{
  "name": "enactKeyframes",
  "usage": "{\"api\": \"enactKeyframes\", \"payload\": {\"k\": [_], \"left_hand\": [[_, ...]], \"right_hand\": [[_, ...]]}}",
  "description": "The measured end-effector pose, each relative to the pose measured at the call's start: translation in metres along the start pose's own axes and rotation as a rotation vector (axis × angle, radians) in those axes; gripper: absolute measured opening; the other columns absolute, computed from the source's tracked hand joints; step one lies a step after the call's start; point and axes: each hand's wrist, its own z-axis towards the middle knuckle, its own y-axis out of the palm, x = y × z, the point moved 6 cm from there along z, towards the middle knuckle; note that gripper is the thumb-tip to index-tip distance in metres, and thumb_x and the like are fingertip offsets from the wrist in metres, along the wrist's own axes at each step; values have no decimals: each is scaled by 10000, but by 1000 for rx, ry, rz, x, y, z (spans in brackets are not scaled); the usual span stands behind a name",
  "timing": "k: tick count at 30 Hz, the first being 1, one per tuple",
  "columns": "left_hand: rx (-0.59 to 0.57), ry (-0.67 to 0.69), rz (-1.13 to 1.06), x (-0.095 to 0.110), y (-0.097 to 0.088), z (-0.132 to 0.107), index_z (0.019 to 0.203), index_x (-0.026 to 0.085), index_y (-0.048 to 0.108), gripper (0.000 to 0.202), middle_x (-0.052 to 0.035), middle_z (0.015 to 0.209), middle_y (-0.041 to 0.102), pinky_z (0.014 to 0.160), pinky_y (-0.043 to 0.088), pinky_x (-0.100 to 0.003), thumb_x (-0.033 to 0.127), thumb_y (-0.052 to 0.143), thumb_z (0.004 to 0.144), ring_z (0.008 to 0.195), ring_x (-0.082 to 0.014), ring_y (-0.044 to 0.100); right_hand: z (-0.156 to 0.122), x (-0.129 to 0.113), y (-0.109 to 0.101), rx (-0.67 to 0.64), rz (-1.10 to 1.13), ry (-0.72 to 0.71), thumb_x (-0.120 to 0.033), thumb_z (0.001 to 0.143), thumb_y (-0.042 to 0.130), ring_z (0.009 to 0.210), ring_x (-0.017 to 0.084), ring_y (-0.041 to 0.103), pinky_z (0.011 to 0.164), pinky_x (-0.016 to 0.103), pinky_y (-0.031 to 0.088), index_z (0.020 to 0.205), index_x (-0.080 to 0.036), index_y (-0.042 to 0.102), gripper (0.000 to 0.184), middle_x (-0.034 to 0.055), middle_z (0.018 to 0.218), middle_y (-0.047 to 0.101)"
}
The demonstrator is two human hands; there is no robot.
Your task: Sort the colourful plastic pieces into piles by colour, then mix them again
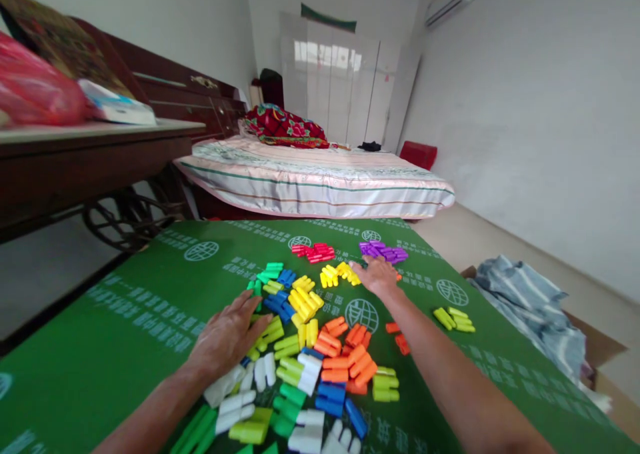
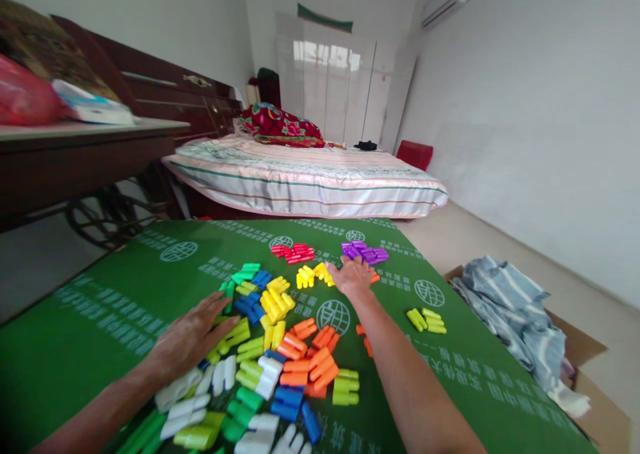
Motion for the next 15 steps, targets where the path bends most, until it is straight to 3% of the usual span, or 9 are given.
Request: {"api": "enactKeyframes", "payload": {"k": [2, 5, 10, 12, 15], "left_hand": [[-1, -4, 4, 0, 1, -2, 1277, 118, 523, 582, -174, 1442, 415, 1048, 371, -454, 461, 330, 849, 1274, -300, 464], [2, -3, 4, 0, 1, -3, 1285, 124, 520, 584, -169, 1449, 406, 1049, 368, -463, 469, 327, 855, 1274, -305, 464], [6, 7, -1, 1, 0, -3, 1294, 113, 517, 589, -170, 1448, 408, 1047, 376, -450, 464, 321, 863, 1272, -307, 466], [-5, 8, 5, 2, 0, -4, 1299, 108, 512, 588, -171, 1456, 395, 1046, 376, -454, 458, 310, 871, 1265, -308, 473], [-14, 1, 25, 4, -1, -6, 1309, 98, 501, 583, -170, 1455, 398, 1059, 366, -440, 441, 298, 883, 1272, -296, 468]], "right_hand": [[1, -10, 12, -31, -8, -13, -629, 863, 407, 1152, 359, 489, 912, 554, 358, 1217, -206, 607, 587, 169, 1235, 561], [-24, -38, 26, -58, -20, -92, -618, 865, 402, 1125, 372, 502, 911, 576, 339, 1144, -200, 655, 563, 172, 1186, 591], [-63, -72, 25, -120, -28, -245, -545, 871, 443, 909, 259, 607, 793, 402, 438, 967, -216, 713, 437, 100, 972, 681], [-55, -70, 15, -101, -37, -258, -537, 885, 425, 916, 237, 604, 782, 362, 439, 987, -219, 706, 436, 84, 981, 674], [-15, -41, -5, -15, -72, -174, -525, 894, 421, 1120, 284, 510, 897, 418, 388, 1147, -213, 644, 459, 115, 1171, 597]]}}
